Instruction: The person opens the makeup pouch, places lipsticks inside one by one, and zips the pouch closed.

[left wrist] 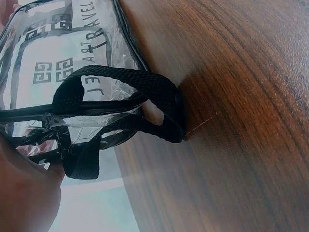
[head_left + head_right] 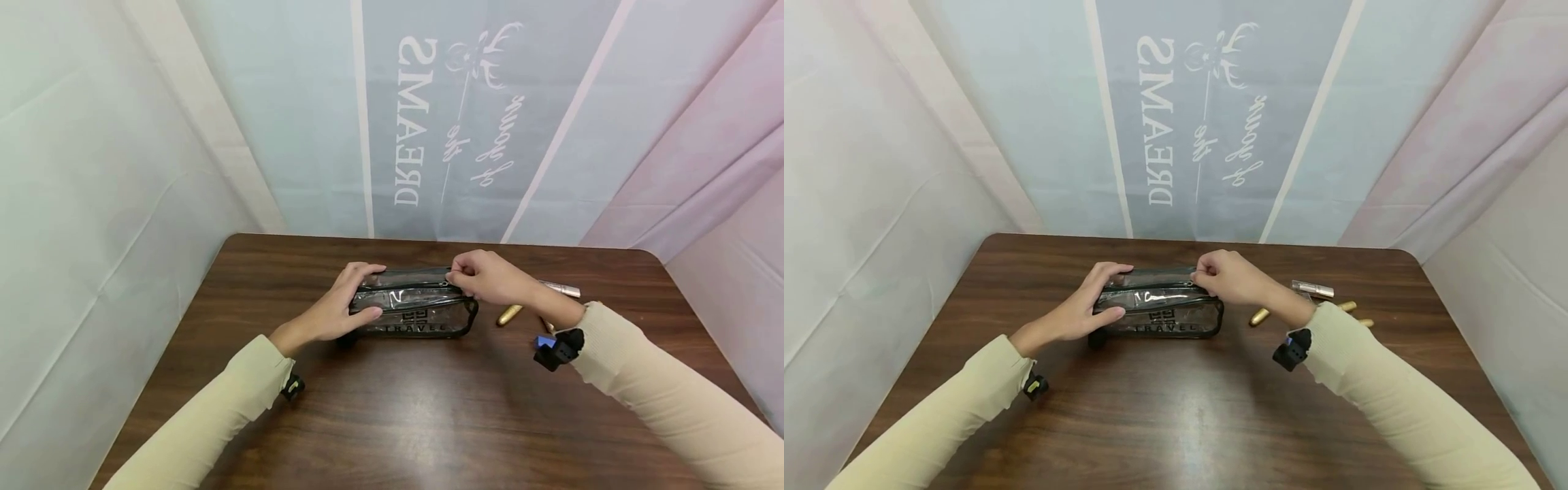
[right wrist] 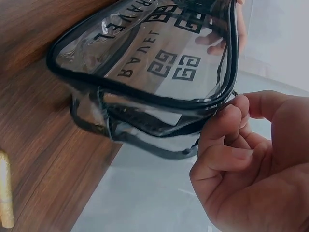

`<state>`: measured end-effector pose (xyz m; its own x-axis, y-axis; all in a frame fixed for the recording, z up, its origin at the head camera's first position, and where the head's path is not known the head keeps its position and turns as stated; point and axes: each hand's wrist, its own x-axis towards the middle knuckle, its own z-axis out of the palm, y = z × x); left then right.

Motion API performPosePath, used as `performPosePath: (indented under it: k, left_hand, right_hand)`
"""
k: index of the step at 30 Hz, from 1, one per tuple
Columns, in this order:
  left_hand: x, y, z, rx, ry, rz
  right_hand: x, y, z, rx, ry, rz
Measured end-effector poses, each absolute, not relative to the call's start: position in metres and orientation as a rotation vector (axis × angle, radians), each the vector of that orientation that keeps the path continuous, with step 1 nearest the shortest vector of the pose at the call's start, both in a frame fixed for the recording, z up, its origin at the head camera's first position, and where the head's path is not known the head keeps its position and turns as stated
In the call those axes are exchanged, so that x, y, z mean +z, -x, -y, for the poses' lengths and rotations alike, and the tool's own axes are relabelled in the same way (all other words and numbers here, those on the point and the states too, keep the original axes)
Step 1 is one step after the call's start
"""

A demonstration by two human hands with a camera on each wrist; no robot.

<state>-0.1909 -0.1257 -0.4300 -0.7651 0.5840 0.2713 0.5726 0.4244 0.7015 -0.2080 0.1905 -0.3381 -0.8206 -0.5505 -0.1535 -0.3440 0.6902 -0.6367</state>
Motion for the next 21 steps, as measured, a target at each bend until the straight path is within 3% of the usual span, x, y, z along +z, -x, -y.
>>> performPosePath:
  k: [21]
  left_hand:
    - [-0.428, 0.196, 0.127, 1.306, -1.089, -2.611]
  right_hand:
    - [-0.350, 0.210, -0.234, -0.878, 0.601, -2.574]
